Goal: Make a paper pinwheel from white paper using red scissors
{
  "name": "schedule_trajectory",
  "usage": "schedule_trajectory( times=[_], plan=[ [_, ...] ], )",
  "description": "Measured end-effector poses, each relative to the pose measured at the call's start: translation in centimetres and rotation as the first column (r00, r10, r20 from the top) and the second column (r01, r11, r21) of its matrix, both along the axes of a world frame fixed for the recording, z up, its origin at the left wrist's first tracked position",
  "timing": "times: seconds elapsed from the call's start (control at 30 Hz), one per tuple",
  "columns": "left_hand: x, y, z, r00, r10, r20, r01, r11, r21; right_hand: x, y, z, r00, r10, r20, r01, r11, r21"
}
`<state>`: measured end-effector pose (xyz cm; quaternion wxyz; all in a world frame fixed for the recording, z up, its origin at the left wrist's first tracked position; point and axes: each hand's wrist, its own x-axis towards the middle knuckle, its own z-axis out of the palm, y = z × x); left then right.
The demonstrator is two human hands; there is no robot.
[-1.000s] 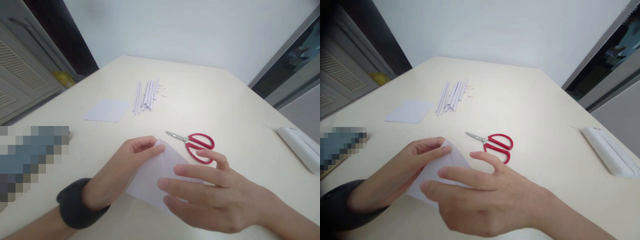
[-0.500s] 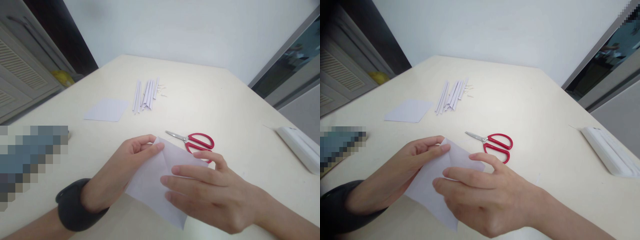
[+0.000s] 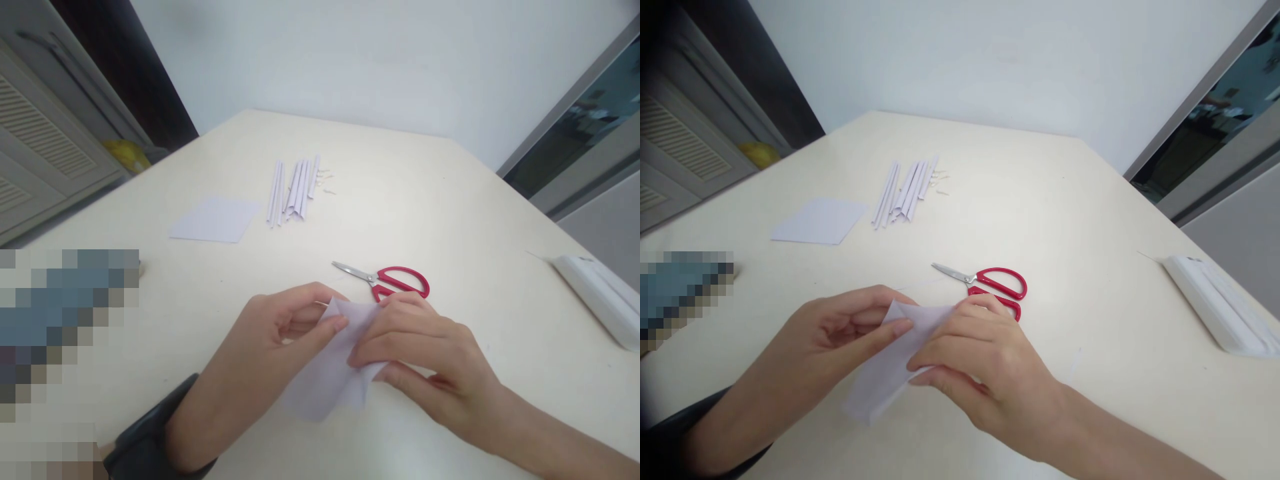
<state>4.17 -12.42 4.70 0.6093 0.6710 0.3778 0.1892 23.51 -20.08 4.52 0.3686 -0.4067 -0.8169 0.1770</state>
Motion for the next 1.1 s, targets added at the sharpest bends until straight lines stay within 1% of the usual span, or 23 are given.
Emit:
schedule_trajectory(
  times=[0.17,0.3,0.43,0.5,0.67,0.83,0.97,1.1],
  plan=[
    [-0.1,-0.3,0.3,0.998,0.004,-0.058,0.001,0.997,0.078,-0.3,0.0,-0.6,0.994,-0.082,-0.078,0.078,0.996,-0.053],
    [-0.2,-0.6,0.3,0.994,-0.002,-0.112,0.022,0.985,0.173,-0.6,-0.5,-0.7,0.98,-0.189,-0.066,0.178,0.973,-0.151],
    [-0.3,-0.8,0.0,0.994,-0.043,-0.101,0.074,0.941,0.329,-0.7,-0.7,-0.7,0.948,-0.317,-0.022,0.309,0.937,-0.163],
    [-0.3,-0.8,-0.3,0.995,-0.068,-0.077,0.093,0.915,0.393,-0.7,-0.7,-0.7,0.937,-0.35,-0.001,0.345,0.925,-0.158],
    [-0.6,-1.1,-0.8,0.991,-0.092,-0.094,0.125,0.878,0.461,-0.8,-0.6,-0.6,0.921,-0.387,0.048,0.389,0.904,-0.176],
    [-0.7,-1.5,-0.5,0.986,-0.097,-0.134,0.153,0.846,0.51,-1.1,-0.7,-0.4,0.908,-0.411,0.077,0.418,0.881,-0.222],
    [-0.3,-1.5,-0.2,0.986,-0.117,-0.122,0.163,0.846,0.508,-1.1,-0.8,-0.5,0.903,-0.422,0.075,0.426,0.866,-0.263],
    [0.0,-1.5,-0.2,0.989,-0.097,-0.115,0.143,0.845,0.515,-1.0,-0.9,-0.6,0.91,-0.407,0.075,0.41,0.866,-0.287]
  ],
)
